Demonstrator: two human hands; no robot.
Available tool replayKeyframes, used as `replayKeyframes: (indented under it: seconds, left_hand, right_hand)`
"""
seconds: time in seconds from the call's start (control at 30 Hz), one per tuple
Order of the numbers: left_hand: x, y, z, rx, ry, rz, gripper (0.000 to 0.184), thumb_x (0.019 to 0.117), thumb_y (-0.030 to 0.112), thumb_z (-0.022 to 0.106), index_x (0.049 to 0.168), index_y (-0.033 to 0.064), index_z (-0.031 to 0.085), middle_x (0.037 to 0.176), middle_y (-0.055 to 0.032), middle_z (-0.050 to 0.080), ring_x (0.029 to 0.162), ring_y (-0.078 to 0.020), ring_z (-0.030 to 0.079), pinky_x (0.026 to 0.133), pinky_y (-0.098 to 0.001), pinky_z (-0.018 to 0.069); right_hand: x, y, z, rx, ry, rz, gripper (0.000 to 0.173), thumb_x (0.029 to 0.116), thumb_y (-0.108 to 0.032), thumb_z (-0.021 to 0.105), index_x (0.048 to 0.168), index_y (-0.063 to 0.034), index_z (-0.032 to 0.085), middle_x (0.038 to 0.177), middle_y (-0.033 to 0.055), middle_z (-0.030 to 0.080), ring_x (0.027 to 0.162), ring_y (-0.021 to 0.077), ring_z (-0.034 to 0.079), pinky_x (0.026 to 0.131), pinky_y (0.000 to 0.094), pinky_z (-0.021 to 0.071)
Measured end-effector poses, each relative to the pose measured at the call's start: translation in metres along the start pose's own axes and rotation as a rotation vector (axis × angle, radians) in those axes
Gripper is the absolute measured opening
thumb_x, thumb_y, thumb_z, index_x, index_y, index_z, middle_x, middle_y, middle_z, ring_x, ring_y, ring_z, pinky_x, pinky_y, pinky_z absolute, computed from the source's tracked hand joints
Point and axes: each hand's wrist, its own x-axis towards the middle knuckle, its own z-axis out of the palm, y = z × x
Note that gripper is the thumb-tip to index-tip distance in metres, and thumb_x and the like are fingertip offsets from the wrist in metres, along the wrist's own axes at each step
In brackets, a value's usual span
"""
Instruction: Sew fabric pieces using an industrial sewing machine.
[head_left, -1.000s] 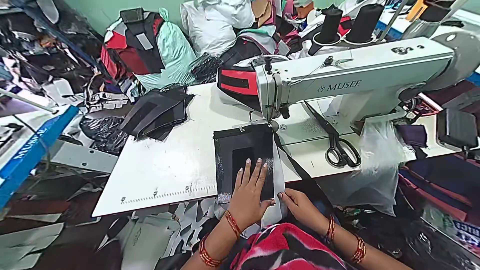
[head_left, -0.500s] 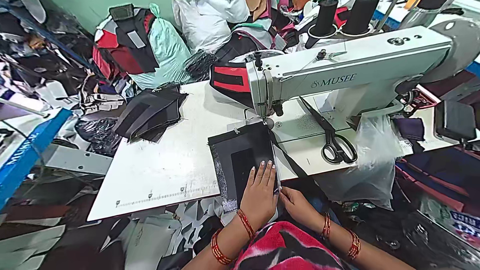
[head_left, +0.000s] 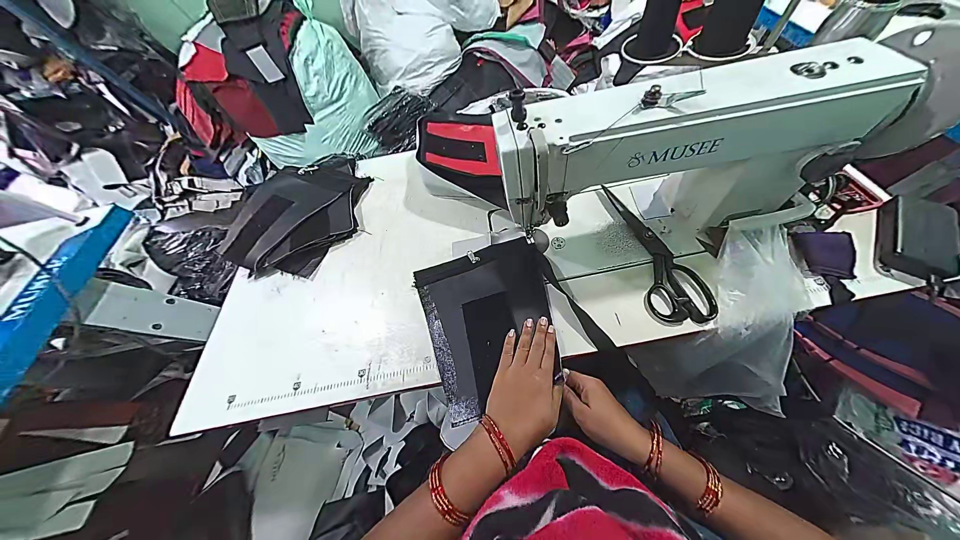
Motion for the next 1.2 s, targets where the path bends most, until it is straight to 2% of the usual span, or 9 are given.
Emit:
replayKeyframes:
  seconds: [0.13,0.2,0.3,0.43,0.53,0.6,0.73,0.97,1.2]
  left_hand:
    - [0.008,-0.003,-0.004,-0.181,0.127,-0.01,0.092,0.095,0.068,0.042,0.143,-0.0092,0.053,0.147,-0.0233,0.056,0.138,-0.0406,0.053,0.115,-0.0527,0.0407]
    - [0.025,0.001,-0.024,-0.265,0.022,-0.109,0.086,0.097,0.059,0.05,0.148,-0.0097,0.046,0.145,-0.0248,0.057,0.134,-0.0388,0.056,0.111,-0.0472,0.0451]
    - [0.069,0.011,-0.063,-0.246,-0.377,-0.368,0.087,0.0975,0.032,0.061,0.161,-0.0061,0.016,0.161,-0.0248,0.032,0.141,-0.0392,0.043,0.112,-0.0452,0.0422]
    - [0.111,0.009,-0.065,-0.214,-0.463,-0.522,0.074,0.0913,0.007,0.062,0.155,-0.0097,0.029,0.163,-0.0258,0.024,0.13,-0.0408,0.055,0.101,-0.0478,0.0531]
    - [0.128,-0.001,-0.068,-0.192,-0.527,-0.521,0.073,0.0989,0.008,0.054,0.158,-0.0112,0.016,0.157,-0.0309,0.032,0.124,-0.0394,0.061,0.103,-0.0473,0.0522]
    - [0.13,-0.01,-0.072,-0.217,-0.546,-0.481,0.062,0.1019,0.01,0.051,0.155,-0.0118,0.027,0.152,-0.0318,0.041,0.128,-0.0409,0.058,0.107,-0.0503,0.0486]
    - [0.126,-0.038,-0.07,-0.35,-0.497,-0.351,0.052,0.1036,0.012,0.048,0.15,-0.0096,0.041,0.141,-0.0295,0.055,0.135,-0.0384,0.053,0.114,-0.0507,0.0401]
    - [0.113,-0.064,-0.061,-0.543,-0.341,-0.251,0.048,0.1017,0.01,0.047,0.146,-0.0072,0.049,0.135,-0.0265,0.061,0.127,-0.033,0.059,0.111,-0.0444,0.0416]
    - [0.106,-0.07,-0.054,-0.606,-0.287,-0.227,0.053,0.1008,0.01,0.047,0.151,-0.0055,0.044,0.142,-0.0256,0.058,0.134,-0.0319,0.055,0.115,-0.0418,0.0386]
  right_hand:
    - [-0.007,0.003,0.0,0.11,0.04,-0.059,0.024,0.0973,-0.009,0.051,0.11,0.0006,0.069,0.096,0.0045,0.071,0.09,0.0028,0.065,0.084,0.0226,0.053]
    - [-0.009,-0.007,-0.003,0.111,0.05,-0.029,0.022,0.1029,-0.014,0.049,0.104,-0.0009,0.067,0.085,0.0006,0.064,0.079,0.0007,0.059,0.075,0.021,0.0485]
    - [-0.01,-0.017,-0.007,0.054,0.043,-0.035,0.027,0.1048,-0.018,0.047,0.099,-0.0021,0.068,0.08,0.0018,0.062,0.074,0.0045,0.058,0.071,0.0244,0.0477]
    - [-0.009,-0.02,-0.009,0.036,0.034,-0.045,0.024,0.1032,-0.02,0.046,0.093,-0.0064,0.063,0.071,-0.0031,0.05,0.064,0.0032,0.049,0.062,0.0233,0.0407]
    - [-0.009,-0.017,-0.011,0.03,0.037,-0.051,0.025,0.1026,-0.021,0.046,0.087,-0.0084,0.061,0.069,-0.0043,0.047,0.062,0.0029,0.046,0.059,0.0231,0.0382]
    - [-0.009,-0.02,-0.016,0.0,-0.005,-0.04,0.026,0.1033,-0.021,0.047,0.085,-0.0071,0.059,0.068,-0.0026,0.047,0.061,0.005,0.047,0.058,0.0245,0.0395]
    - [0.003,-0.053,-0.063,-0.28,-0.253,0.058,0.036,0.1086,-0.028,0.05,0.099,0.0007,0.069,0.085,0.0134,0.071,0.08,0.0246,0.07,0.078,0.0461,0.0553]
    - [0.106,-0.073,-0.072,-0.458,0.342,0.001,0.045,0.1048,-0.03,0.058,0.139,-0.0011,0.058,0.126,0.0202,0.066,0.111,0.0341,0.066,0.097,0.0493,0.0516]
    - [0.123,-0.064,-0.064,-0.26,0.5,0.067,0.025,0.1022,-0.01,0.057,0.118,0.0022,0.071,0.108,0.0185,0.071,0.099,0.0247,0.067,0.093,0.0375,0.0519]
